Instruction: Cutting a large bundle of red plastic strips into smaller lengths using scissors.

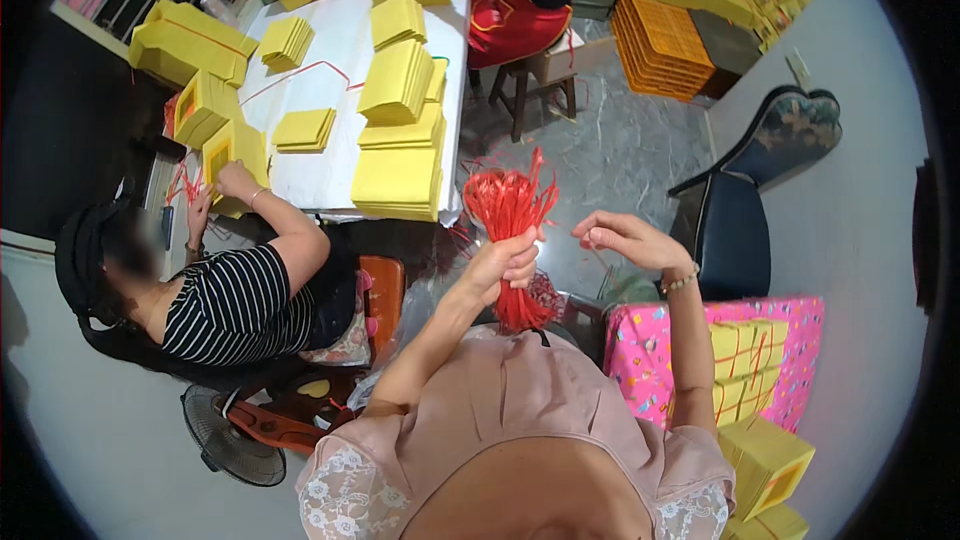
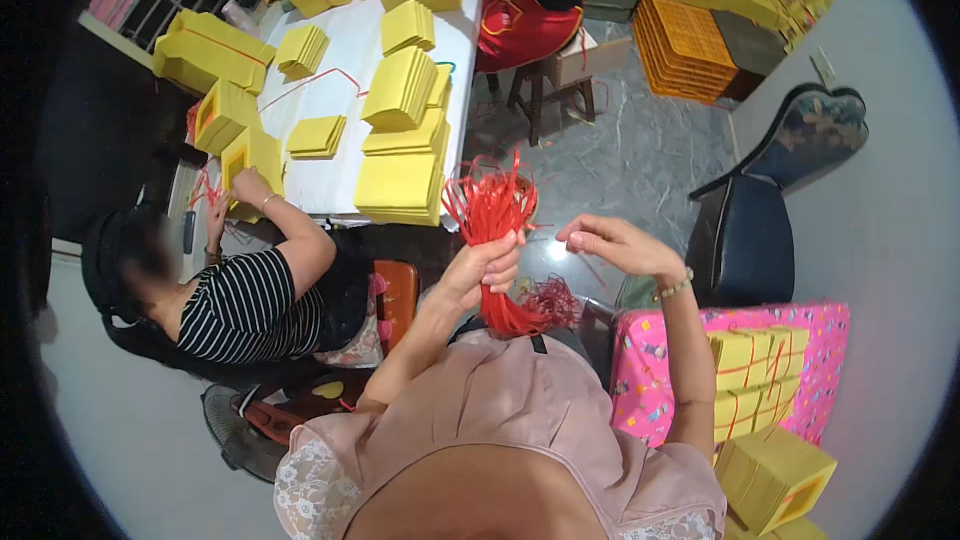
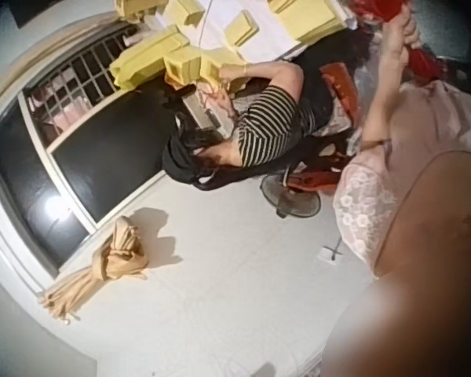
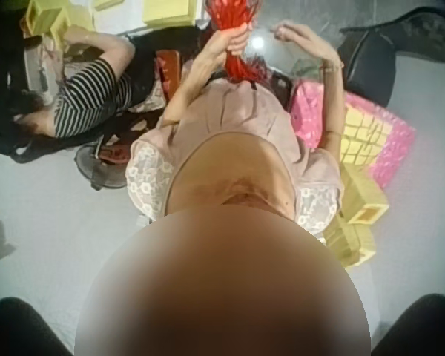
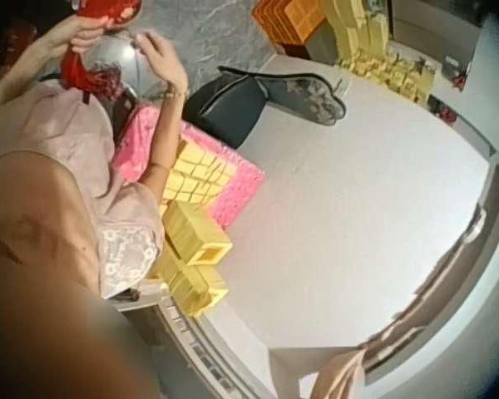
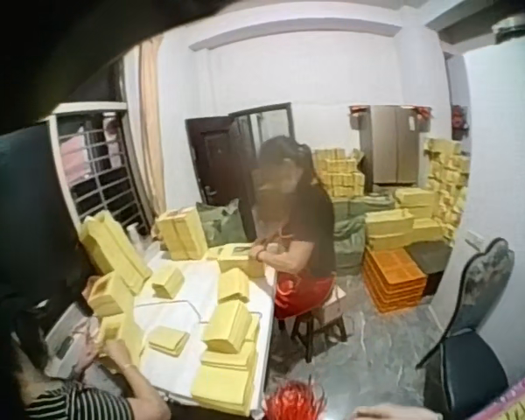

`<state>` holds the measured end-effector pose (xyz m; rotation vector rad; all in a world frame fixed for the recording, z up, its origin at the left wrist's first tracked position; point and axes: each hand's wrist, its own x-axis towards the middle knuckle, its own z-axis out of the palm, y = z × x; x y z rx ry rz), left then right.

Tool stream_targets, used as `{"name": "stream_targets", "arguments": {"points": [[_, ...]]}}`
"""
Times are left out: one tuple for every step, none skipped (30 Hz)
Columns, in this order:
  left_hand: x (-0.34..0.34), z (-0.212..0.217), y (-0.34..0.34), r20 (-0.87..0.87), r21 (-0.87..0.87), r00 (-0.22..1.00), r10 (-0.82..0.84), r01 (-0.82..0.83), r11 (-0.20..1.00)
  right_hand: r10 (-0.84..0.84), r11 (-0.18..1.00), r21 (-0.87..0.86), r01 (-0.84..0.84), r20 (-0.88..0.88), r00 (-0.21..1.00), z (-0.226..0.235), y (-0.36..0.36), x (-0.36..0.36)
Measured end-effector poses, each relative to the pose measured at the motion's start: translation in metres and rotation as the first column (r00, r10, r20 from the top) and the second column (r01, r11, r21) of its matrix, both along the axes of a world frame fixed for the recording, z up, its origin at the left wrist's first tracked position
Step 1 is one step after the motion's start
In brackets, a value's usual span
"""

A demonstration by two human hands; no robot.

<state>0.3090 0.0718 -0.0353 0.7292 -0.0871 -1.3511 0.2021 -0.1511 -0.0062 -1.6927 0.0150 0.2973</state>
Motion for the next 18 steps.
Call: {"name": "stream_targets", "arguments": {"points": [[0.007, -0.006, 0.003, 0.001, -0.011, 1.000, 0.016, -0.016, 1.000, 0.016, 1.000, -0.011, -0.016, 0.001, 1.000, -0.001, -0.006, 0.022], [0.012, -0.011, 0.007, 0.018, 0.054, 0.999, 0.046, -0.047, 0.997, -0.036, 0.998, -0.044, 0.035, -0.029, 0.999, -0.001, -0.013, 0.046], [0.015, -0.016, 0.010, 0.034, 0.119, 0.997, 0.073, -0.076, 0.990, -0.091, 0.993, -0.078, 0.087, -0.057, 0.994, -0.004, -0.020, 0.070], [0.016, -0.020, 0.012, 0.067, 0.120, 0.995, 0.075, -0.082, 0.989, -0.142, 0.986, -0.085, 0.144, 0.022, 0.990, -0.013, -0.026, 0.098], [0.016, -0.021, 0.009, 0.051, 0.186, 0.997, 0.056, -0.065, 0.980, -0.183, 0.975, -0.113, 0.191, 0.078, 0.980, -0.029, -0.034, 0.128], [0.016, -0.022, 0.007, 0.074, 0.182, 0.997, 0.007, -0.020, 0.983, -0.224, 0.960, -0.138, 0.242, 0.138, 0.965, -0.047, -0.043, 0.157], [0.015, -0.024, 0.004, 0.099, 0.178, 0.994, -0.039, 0.021, 0.984, -0.278, 0.945, -0.131, 0.300, 0.160, 0.947, -0.067, -0.049, 0.188], [0.016, -0.029, 0.003, 0.103, 0.179, 0.993, -0.054, 0.035, 0.983, -0.326, 0.929, -0.118, 0.350, 0.184, 0.927, -0.087, -0.052, 0.221], [0.014, -0.032, 0.002, 0.108, 0.181, 0.992, -0.064, 0.044, 0.983, -0.317, 0.919, -0.171, 0.355, 0.213, 0.924, -0.101, -0.051, 0.252], [0.013, -0.034, 0.000, 0.101, 0.193, 0.994, -0.032, 0.012, 0.981, -0.308, 0.905, -0.223, 0.362, 0.243, 0.920, -0.114, -0.051, 0.281], [0.014, -0.034, -0.002, 0.099, 0.166, 0.995, -0.016, -0.001, 0.986, -0.323, 0.882, -0.274, 0.383, 0.240, 0.915, -0.128, -0.052, 0.306], [0.015, -0.033, -0.002, 0.068, 0.180, 0.998, 0.011, -0.023, 0.983, -0.294, 0.847, -0.359, 0.392, 0.297, 0.908, -0.138, -0.050, 0.330], [0.016, -0.032, -0.001, 0.038, 0.194, 0.999, 0.038, -0.045, 0.980, -0.260, 0.804, -0.437, 0.403, 0.352, 0.899, -0.148, -0.049, 0.353], [0.016, -0.032, 0.000, 0.010, 0.197, 0.997, 0.077, -0.078, 0.977, -0.241, 0.813, -0.434, 0.388, 0.356, 0.903, -0.159, -0.049, 0.372], [0.016, -0.036, 0.002, -0.018, 0.203, 0.993, 0.115, -0.109, 0.973, -0.257, 0.781, -0.473, 0.408, 0.352, 0.900, -0.173, -0.048, 0.392], [0.015, -0.041, 0.003, -0.036, 0.203, 0.987, 0.157, -0.146, 0.968, -0.272, 0.749, -0.508, 0.426, 0.350, 0.896, -0.182, -0.046, 0.411], [0.016, -0.045, 0.004, -0.031, 0.209, 0.984, 0.176, -0.166, 0.964, -0.257, 0.760, -0.501, 0.413, 0.352, 0.900, -0.192, -0.047, 0.430], [0.016, -0.047, 0.005, -0.009, 0.225, 0.981, 0.195, -0.188, 0.956, -0.248, 0.726, -0.533, 0.435, 0.387, 0.888, -0.199, -0.046, 0.446]]}}
